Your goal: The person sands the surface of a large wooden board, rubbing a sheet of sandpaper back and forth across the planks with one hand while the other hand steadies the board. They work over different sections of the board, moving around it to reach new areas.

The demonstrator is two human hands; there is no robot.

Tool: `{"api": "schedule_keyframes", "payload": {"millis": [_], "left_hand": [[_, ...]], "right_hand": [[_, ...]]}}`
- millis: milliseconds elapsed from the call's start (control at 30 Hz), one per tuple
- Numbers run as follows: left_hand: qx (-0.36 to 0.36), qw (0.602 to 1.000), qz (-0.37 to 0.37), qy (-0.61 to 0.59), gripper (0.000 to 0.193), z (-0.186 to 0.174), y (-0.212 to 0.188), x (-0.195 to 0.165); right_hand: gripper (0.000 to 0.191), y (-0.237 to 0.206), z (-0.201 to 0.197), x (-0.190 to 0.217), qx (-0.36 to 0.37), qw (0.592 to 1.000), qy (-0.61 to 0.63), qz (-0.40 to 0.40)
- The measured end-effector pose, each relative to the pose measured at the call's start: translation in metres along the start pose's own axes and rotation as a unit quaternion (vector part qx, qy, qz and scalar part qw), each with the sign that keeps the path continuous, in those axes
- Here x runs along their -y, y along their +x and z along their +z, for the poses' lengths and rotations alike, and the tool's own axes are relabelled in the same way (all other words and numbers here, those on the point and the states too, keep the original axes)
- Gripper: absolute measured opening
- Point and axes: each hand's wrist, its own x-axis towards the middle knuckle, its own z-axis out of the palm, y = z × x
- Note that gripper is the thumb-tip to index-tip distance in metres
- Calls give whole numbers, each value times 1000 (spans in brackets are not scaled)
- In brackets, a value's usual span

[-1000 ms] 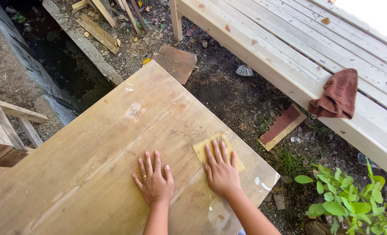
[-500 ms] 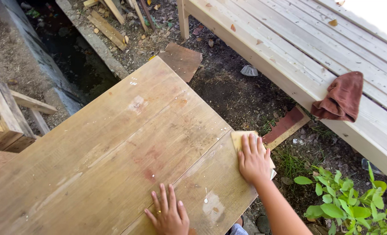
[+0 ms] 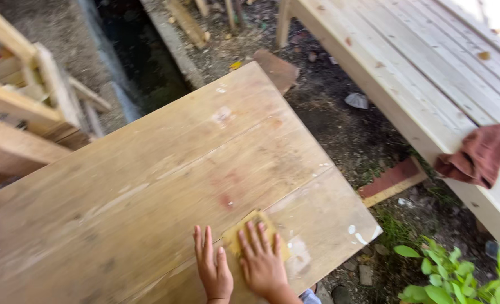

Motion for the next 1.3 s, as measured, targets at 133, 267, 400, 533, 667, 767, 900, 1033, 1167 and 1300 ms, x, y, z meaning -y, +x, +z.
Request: {"api": "schedule_keyframes", "payload": {"millis": [133,267,400,533,667,767,900,1033,1167,1300], "left_hand": [[-65,989,-49,124,59,-78,7,30],[-122,965,-101,207,58,-153,-11,60],[-161,929,-150,297,57,-224,-49,92],[-178,911,-144,343,63,-279,-88,119],[-178,898,-198,349,64,-313,-125,128],[-182,896,-210,345,62,-318,-136,125],[-178,910,-190,323,60,-301,-131,111],[-157,921,-171,312,59,-268,-112,94],[-130,933,-135,306,57,-212,-82,69],[-67,955,-101,271,58,-138,-57,32]], "right_hand": [[74,-2,48,73,-101,969,-41,-220],[74,7,71,154,-70,938,-5,-339],[71,24,83,255,-18,918,-23,-394],[70,47,97,346,19,904,-32,-425],[65,62,101,405,15,904,-15,-427],[64,62,95,417,19,904,-54,-424],[64,44,78,390,126,905,-85,-397],[60,38,61,323,142,917,-74,-366],[58,40,44,221,36,941,-105,-321],[58,41,17,118,-4,965,-123,-231]]}}
